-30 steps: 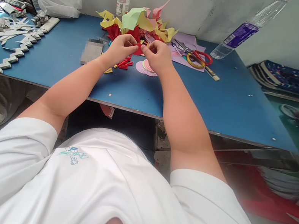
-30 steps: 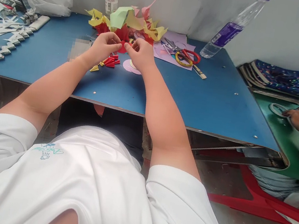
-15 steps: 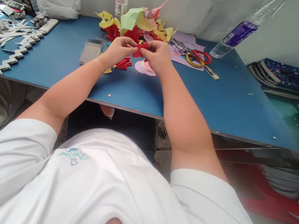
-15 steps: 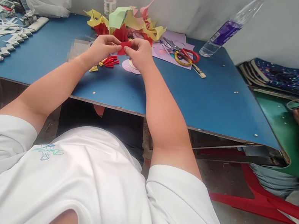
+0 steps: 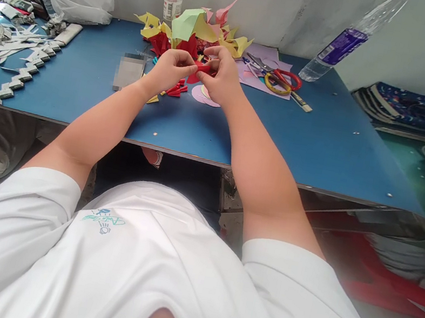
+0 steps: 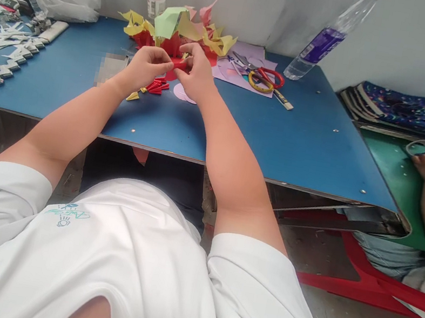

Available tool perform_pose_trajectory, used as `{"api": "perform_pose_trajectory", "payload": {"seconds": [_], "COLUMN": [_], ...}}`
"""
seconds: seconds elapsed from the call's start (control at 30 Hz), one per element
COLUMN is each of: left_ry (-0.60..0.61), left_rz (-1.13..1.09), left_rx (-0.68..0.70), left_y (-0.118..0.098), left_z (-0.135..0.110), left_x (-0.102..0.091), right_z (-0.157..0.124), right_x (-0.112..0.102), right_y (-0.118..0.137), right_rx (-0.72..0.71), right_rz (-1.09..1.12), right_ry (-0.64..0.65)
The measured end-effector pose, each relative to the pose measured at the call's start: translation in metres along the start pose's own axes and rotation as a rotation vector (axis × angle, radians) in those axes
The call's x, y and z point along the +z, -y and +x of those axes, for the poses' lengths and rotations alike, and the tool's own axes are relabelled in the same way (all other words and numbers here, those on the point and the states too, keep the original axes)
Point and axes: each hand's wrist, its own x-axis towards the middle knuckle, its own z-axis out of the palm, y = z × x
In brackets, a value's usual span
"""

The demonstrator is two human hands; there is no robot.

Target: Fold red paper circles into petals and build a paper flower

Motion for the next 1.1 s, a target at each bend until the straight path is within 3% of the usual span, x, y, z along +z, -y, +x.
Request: {"api": "perform_pose_trajectory", "payload": {"seconds": [0.2, 0.3, 0.4, 0.57, 0.73, 1.1], "left_ry": [-0.028, -0.009, -0.082, -0.131, -0.09, -0.023], "left_rz": [-0.055, -0.095, -0.145, -0.332, -0.319, -0.345], "left_rx": [-0.005, -0.072, -0.179, -0.298, -0.242, -0.215], "left_y": [0.008, 0.012, 0.008, -0.005, -0.011, -0.018], "left_z": [0.006, 0.01, 0.011, 0.003, -0.001, -0.005], "left_x": [0.002, -0.001, -0.009, -0.009, -0.004, -0.005], "right_z": [-0.003, -0.003, -0.005, -0.012, -0.013, -0.007], "right_x": [0.003, -0.002, -0.006, -0.003, 0.004, 0.003], "right_y": [0.018, 0.016, 0.011, 0.019, 0.031, 0.026], "right_rx": [0.042, 0.066, 0.01, -0.143, -0.103, -0.089], "right_rz": [-0.029, -0.069, -0.096, -0.085, -0.122, -0.015], "right_ry": [-0.074, -0.158, -0.214, -0.084, -0.011, -0.06]}}
